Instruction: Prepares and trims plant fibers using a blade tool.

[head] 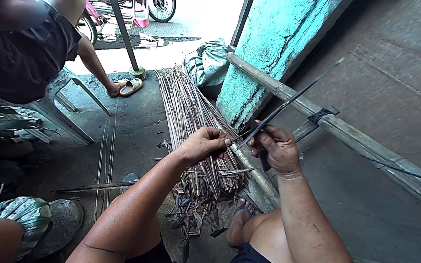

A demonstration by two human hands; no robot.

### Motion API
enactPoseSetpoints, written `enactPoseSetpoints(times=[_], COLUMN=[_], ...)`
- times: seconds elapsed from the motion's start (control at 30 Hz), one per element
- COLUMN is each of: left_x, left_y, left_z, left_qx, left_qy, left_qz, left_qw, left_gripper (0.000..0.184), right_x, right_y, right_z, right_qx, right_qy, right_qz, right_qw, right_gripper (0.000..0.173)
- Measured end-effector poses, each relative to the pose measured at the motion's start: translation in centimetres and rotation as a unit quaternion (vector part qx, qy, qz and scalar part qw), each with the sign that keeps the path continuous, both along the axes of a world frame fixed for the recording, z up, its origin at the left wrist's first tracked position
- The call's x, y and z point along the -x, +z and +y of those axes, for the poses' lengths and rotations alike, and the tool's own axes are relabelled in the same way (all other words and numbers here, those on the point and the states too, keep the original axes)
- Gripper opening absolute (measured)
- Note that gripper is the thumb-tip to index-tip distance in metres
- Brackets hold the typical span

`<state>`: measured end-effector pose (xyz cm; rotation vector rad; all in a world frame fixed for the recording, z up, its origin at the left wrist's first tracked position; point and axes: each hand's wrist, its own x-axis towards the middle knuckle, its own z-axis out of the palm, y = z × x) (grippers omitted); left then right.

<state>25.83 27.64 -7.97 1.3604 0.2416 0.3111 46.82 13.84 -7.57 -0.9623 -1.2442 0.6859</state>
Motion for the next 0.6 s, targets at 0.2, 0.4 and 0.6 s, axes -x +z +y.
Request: enactPoseSetpoints(times=[0.2, 0.4, 0.6], left_x=[-0.1, 0.2, 1.3], left_y=[-0.9, -2.2, -2.8], left_z=[0.4, 1.5, 2.5], left_qx=[-0.081, -0.124, -0.146], left_qy=[0.023, 0.048, 0.096], left_qz=[-0.024, -0.030, -0.033], left_qw=[0.996, 0.991, 0.984], left_gripper=[0.018, 0.014, 0.010], right_x=[-2.0, -3.8, -6.1], right_y=[1.6, 3.1, 4.5], right_z=[-1.0, -2.5, -5.5], right_qx=[-0.055, -0.099, -0.133], right_qy=[-0.072, -0.152, -0.278], right_qz=[0.039, 0.067, 0.094], right_qw=[0.995, 0.981, 0.947], right_gripper=[0.025, 0.024, 0.029])
